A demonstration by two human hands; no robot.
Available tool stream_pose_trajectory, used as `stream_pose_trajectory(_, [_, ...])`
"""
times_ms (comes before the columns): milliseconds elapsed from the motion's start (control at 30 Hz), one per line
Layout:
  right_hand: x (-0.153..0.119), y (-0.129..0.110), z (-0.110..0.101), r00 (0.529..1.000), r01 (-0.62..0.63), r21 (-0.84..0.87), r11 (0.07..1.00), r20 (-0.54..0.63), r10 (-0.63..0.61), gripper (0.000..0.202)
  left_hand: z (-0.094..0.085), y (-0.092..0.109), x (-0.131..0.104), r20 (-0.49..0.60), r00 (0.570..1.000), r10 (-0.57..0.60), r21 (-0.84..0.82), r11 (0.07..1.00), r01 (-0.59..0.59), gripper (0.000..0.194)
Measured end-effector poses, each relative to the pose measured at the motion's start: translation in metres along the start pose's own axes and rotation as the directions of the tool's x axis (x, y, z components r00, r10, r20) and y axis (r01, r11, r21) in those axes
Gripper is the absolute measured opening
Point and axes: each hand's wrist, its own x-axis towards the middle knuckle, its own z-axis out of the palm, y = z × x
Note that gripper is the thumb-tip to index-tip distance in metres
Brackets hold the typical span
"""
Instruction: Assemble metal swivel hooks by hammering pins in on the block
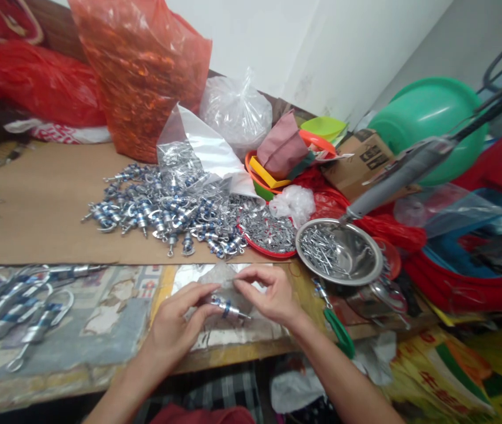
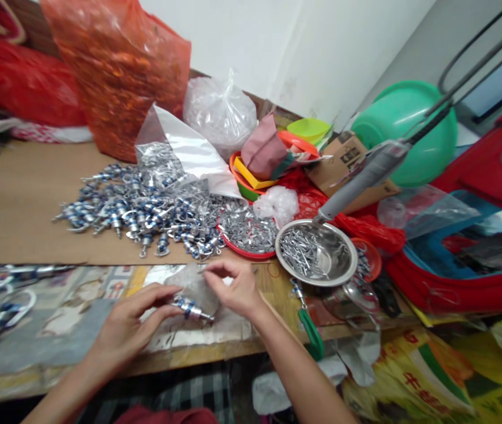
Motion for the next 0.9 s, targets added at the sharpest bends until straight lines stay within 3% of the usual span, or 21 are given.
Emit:
stream_pose_trajectory(133, [-0.020,-0.021,0.008,0.974,0.181,0.143,0.973,0.110,-0.197,0.013,0.001,-0.001,0.001,-0.017,1.000,0.009,0.024,1.000,-0.008,0.028])
stream_pose_trajectory(400, [-0.024,-0.018,0.008,0.936,0.316,0.106,0.943,0.129,-0.328,0.023,0.000,0.002,0.002,0.022,0.997,0.067,-0.049,0.997,-0.066,0.020])
stream_pose_trajectory(500, [-0.027,-0.017,0.010,0.941,0.308,0.104,0.946,0.114,-0.319,0.023,0.001,0.002,0.001,0.040,0.999,0.031,-0.044,0.999,-0.029,0.018])
stream_pose_trajectory(667, [-0.035,-0.017,0.011,0.979,0.178,0.114,0.977,0.076,-0.188,0.014,0.000,0.007,0.001,0.045,0.994,-0.097,-0.089,0.991,0.101,0.017])
stream_pose_trajectory(733, [-0.039,-0.018,0.011,0.979,0.194,0.087,0.977,0.052,-0.198,0.014,-0.001,0.010,0.001,0.020,0.987,-0.157,-0.116,0.981,0.158,0.015])
stream_pose_trajectory(800, [-0.043,-0.017,0.010,0.954,0.296,0.025,0.955,0.046,-0.297,0.021,-0.002,0.012,0.001,0.000,0.978,-0.209,-0.138,0.969,0.206,0.013])
stream_pose_trajectory(900, [-0.048,-0.013,0.009,0.873,0.487,-0.120,0.865,0.082,-0.480,0.021,-0.003,0.016,0.002,0.001,0.977,-0.215,-0.116,0.970,0.214,0.012])
